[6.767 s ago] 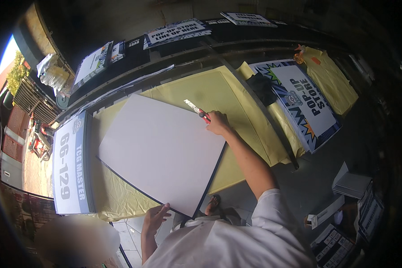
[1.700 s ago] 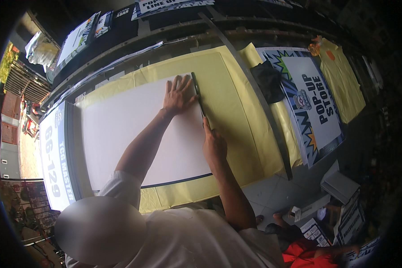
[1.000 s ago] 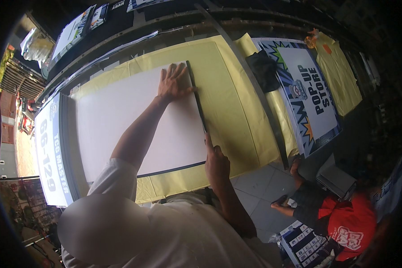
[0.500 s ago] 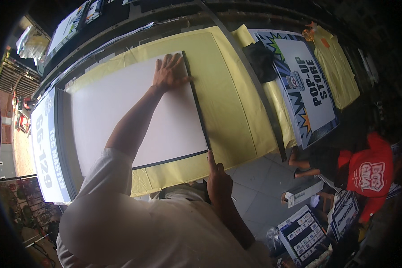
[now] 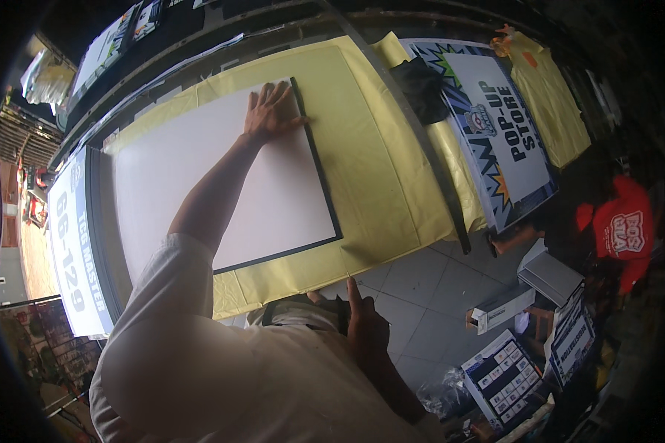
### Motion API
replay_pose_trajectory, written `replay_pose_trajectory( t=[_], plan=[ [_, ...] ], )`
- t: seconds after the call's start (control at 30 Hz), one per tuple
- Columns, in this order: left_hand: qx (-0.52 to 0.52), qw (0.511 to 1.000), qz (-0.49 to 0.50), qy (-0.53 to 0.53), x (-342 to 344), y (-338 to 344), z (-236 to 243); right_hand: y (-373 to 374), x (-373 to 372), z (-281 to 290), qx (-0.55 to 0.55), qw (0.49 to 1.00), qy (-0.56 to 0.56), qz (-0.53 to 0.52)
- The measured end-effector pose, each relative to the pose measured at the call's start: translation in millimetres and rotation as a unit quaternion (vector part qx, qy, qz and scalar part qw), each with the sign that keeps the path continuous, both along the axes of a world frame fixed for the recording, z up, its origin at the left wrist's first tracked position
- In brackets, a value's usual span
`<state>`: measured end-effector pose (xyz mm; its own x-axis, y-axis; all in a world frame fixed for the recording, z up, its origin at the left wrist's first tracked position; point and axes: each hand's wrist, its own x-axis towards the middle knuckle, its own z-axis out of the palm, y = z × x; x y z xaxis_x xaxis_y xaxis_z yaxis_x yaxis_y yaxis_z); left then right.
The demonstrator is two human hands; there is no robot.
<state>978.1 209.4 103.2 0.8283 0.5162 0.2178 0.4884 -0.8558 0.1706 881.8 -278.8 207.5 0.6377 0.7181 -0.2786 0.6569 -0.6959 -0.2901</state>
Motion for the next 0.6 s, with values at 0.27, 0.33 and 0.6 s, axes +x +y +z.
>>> replay_pose_trajectory(
  t=[0.27, 0.33, 0.6],
  plan=[
    [0.002, 1.000, 0.003, -0.008, 0, -6, 0, -13, 25, -9, 0.227, 0.973, -0.013, -0.030],
    [0.014, 1.000, -0.001, -0.009, -3, 2, -6, 14, 42, -4, 0.261, 0.948, 0.098, -0.156],
    [0.005, 0.999, -0.003, -0.031, -4, 1, -10, 248, 205, -99, 0.398, 0.871, 0.218, -0.187]
  ],
)
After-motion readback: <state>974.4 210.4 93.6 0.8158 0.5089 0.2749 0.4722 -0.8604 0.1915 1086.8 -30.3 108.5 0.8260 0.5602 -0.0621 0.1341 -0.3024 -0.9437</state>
